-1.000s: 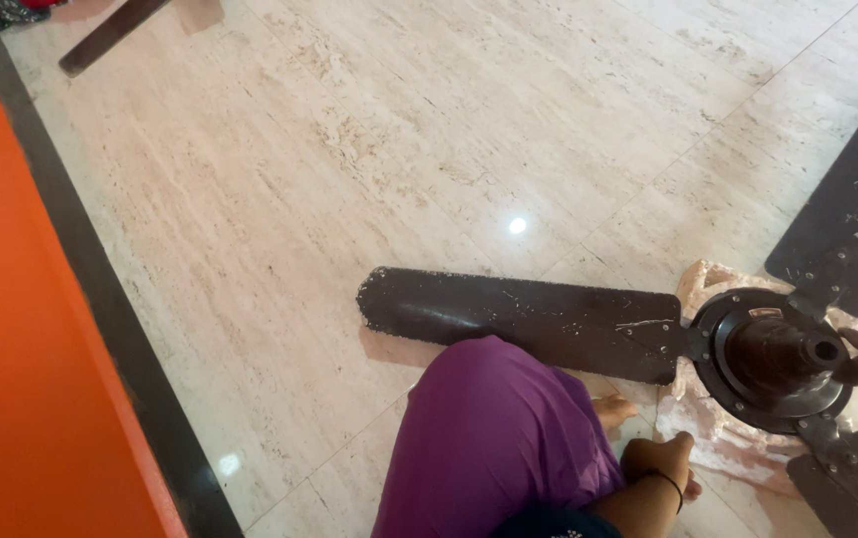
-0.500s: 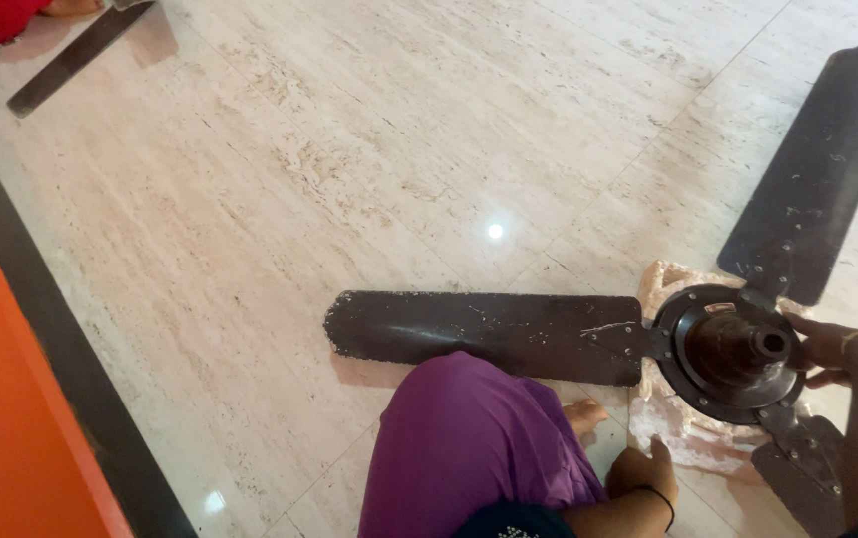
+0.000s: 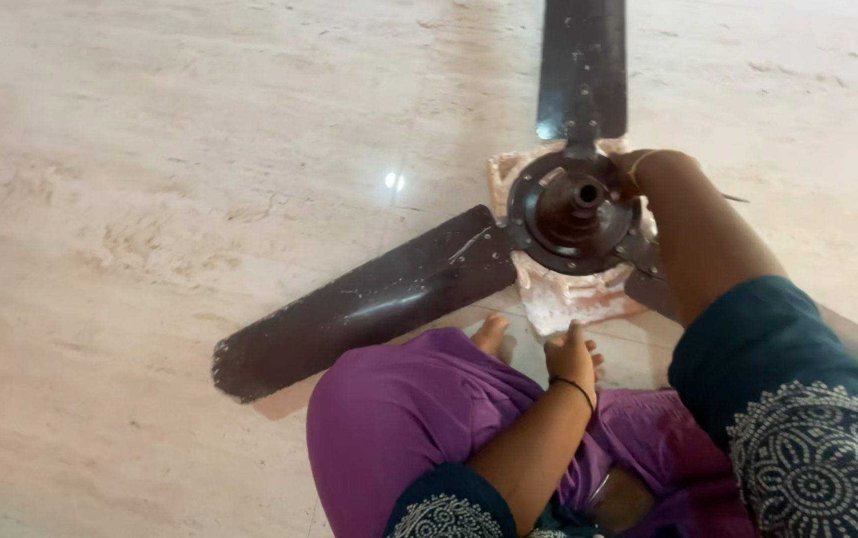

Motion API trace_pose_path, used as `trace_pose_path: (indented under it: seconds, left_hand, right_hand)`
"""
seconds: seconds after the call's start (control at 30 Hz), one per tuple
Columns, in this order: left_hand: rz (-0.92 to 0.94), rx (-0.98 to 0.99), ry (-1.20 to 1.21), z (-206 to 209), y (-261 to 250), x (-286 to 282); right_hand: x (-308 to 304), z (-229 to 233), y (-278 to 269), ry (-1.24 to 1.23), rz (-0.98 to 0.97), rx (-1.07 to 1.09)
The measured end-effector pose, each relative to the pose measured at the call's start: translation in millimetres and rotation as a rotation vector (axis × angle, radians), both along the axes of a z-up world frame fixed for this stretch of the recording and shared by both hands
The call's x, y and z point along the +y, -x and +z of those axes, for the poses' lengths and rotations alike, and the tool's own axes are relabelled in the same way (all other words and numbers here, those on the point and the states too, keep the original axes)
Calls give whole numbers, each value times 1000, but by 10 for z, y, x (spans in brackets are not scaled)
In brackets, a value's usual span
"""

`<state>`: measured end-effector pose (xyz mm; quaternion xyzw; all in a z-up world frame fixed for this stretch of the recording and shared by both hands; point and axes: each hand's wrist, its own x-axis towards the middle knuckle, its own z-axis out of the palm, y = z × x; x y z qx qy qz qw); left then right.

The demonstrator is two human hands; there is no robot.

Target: The person sits on the floor and uses a screwdriver to loosen and remove screws from the blades of a ceiling fan. They repeatedly adjust the fan and remove screws from each blade attachment point.

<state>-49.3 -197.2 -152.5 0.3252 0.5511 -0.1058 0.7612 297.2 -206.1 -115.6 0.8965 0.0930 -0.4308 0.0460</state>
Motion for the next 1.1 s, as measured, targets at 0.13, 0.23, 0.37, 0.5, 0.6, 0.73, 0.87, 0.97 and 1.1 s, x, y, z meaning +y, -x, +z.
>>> trace_pose_path:
  seconds: [0.13, 0.23, 0.37, 0.5, 0.6, 0.73, 0.87, 0.97, 1.1]
  left_hand:
    - [-147, -328, -73, 508, -49, 306]
    - [-419, -668, -482, 1012, -121, 752]
    - [-758, -752, -897, 1642, 136, 1376]
    - [-878, -579, -1021, 1835, 42, 1558]
    - [-845, -580, -892, 1740, -121, 1480]
    - [-856, -620, -928, 1632, -356, 1437]
    - [-902, -551, -934, 1518, -398, 1439]
    - [-874, -589, -941, 1471, -398, 1404]
    - [-866, -618, -938, 1483, -399, 1366]
  right_hand:
    - [19, 362, 346, 43, -39, -152]
    - [28, 548, 567, 19, -117, -319]
    - [29, 646, 793, 31, -196, -414]
    - [-65, 677, 1006, -49, -199, -539]
    - [-115, 634, 1223, -149, -98, -757]
    - [-129, 712, 1241, -526, 5, -1015]
    - [-141, 893, 1034, -1018, -88, -995]
    - [-45, 1025, 1012, -1247, -260, -851]
    - [174, 1145, 1101, -1234, -309, -791]
